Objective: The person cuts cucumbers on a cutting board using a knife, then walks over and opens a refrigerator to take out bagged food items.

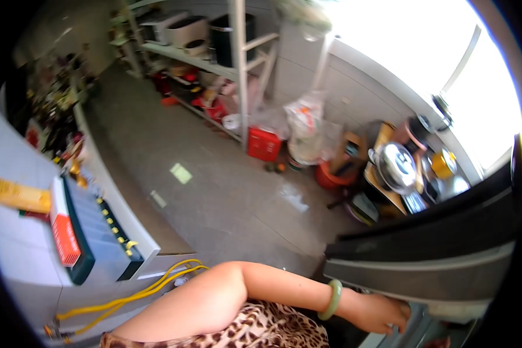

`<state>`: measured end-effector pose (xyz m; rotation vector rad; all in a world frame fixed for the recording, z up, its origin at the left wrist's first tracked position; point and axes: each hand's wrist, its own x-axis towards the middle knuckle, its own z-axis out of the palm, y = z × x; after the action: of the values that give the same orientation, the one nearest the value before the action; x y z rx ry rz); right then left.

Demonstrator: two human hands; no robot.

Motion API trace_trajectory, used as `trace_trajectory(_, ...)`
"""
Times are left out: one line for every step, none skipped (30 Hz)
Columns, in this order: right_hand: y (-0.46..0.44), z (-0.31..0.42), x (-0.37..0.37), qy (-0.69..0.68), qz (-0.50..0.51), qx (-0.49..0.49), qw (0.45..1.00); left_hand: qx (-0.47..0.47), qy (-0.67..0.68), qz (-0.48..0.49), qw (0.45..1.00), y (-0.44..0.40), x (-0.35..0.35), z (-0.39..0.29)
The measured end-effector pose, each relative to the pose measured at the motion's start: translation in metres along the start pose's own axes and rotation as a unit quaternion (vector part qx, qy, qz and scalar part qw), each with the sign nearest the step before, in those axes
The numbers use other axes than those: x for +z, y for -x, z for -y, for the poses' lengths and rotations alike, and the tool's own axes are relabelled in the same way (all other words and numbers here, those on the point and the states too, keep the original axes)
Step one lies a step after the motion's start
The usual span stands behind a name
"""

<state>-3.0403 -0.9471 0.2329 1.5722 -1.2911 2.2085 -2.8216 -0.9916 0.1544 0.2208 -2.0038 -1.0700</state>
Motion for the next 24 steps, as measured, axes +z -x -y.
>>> trace_trajectory(0.0, 0.001, -0.003, -0.004, 0.011, 0.006, 1.0, -0.004, 0.024, 0.005, 1.0, 0.001, -0.002, -0.002)
trace_trajectory(-0.001, 0.001, -0.005, 0.027, 0.002, -0.018, 0.999, -0.01, 0.045, 0.008, 0.999, 0.002, -0.005, -0.005)
trace_trajectory(-0.001, 0.001, -0.004, 0.023, 0.002, -0.035, 0.999, -0.042, 0.043, 0.039, 0.997, 0.001, -0.013, -0.014)
trace_trajectory(-0.002, 0.001, -0.005, 0.016, 0.003, -0.052, 0.999, -0.041, 0.041, 0.04, 0.998, 0.001, -0.013, -0.015)
trace_trajectory(-0.002, 0.003, -0.008, 0.021, 0.005, -0.049, 0.999, -0.038, 0.038, 0.041, 0.998, 0.001, -0.013, -0.014)
trace_trajectory(-0.001, 0.008, -0.01, 0.027, 0.007, -0.046, 0.999, -0.035, 0.035, 0.043, 0.998, 0.001, -0.012, -0.011)
trace_trajectory(0.0, 0.011, -0.016, 0.032, 0.01, -0.041, 0.999, -0.037, 0.043, 0.049, 0.997, 0.001, -0.011, -0.01)
trace_trajectory(0.001, 0.012, -0.02, 0.044, 0.002, -0.037, 0.998, -0.038, 0.053, 0.054, 0.996, 0.001, -0.01, -0.01)
trace_trajectory(0.002, 0.013, -0.022, 0.054, -0.006, -0.033, 0.998, -0.039, 0.062, 0.059, 0.996, 0.001, -0.01, -0.01)
trace_trajectory(0.002, 0.018, -0.023, 0.065, -0.012, -0.028, 0.997, -0.042, 0.072, 0.063, 0.995, 0.001, -0.01, -0.011)
trace_trajectory(0.003, 0.023, -0.022, 0.069, -0.017, -0.031, 0.997, -0.04, 0.081, 0.07, 0.993, 0.001, -0.01, -0.011)
trace_trajectory(0.003, 0.028, -0.022, 0.072, -0.021, -0.028, 0.997, -0.038, 0.089, 0.076, 0.992, 0.0, -0.01, -0.011)
trace_trajectory(0.003, 0.032, -0.022, 0.074, -0.025, -0.027, 0.997, -0.035, 0.095, 0.083, 0.991, 0.0, -0.011, -0.011)
trace_trajectory(0.003, 0.036, -0.022, 0.075, -0.03, -0.026, 0.996, -0.025, 0.097, 0.082, 0.992, 0.0, -0.01, -0.01)
trace_trajectory(0.003, 0.041, -0.022, 0.066, -0.023, -0.026, 0.997, -0.014, 0.099, 0.081, 0.992, 0.002, -0.008, -0.008)
trace_trajectory(0.003, 0.044, -0.022, 0.055, -0.016, -0.027, 0.998, -0.004, 0.1, 0.078, 0.992, 0.002, -0.009, -0.01)
trace_trajectory(0.003, 0.048, -0.022, 0.045, -0.007, -0.027, 0.999, -0.01, 0.113, 0.093, 0.989, 0.001, -0.011, -0.011)
trace_trajectory(0.002, 0.052, -0.022, 0.054, 0.002, -0.038, 0.998, -0.016, 0.125, 0.107, 0.986, 0.002, -0.014, -0.013)
trace_trajectory(0.0, 0.057, -0.023, 0.065, 0.012, -0.049, 0.997, -0.022, 0.138, 0.122, 0.983, 0.001, -0.016, -0.014)
trace_trajectory(-0.001, 0.061, -0.024, 0.076, 0.022, -0.059, 0.995, -0.015, 0.145, 0.129, 0.981, 0.0, -0.016, -0.014)
trace_trajectory(0.0, 0.065, -0.026, 0.085, 0.016, -0.052, 0.995, -0.008, 0.151, 0.137, 0.979, 0.001, -0.015, -0.012)
trace_trajectory(0.001, 0.07, -0.026, 0.095, 0.011, -0.046, 0.994, -0.002, 0.157, 0.144, 0.977, 0.0, -0.015, -0.011)
trace_trajectory(0.001, 0.074, -0.027, 0.105, 0.005, -0.038, 0.994, 0.001, 0.166, 0.154, 0.974, 0.0, -0.015, -0.011)
trace_trajectory(0.003, 0.077, -0.026, 0.12, -0.002, -0.045, 0.992, 0.003, 0.174, 0.162, 0.971, 0.0, -0.016, -0.01)
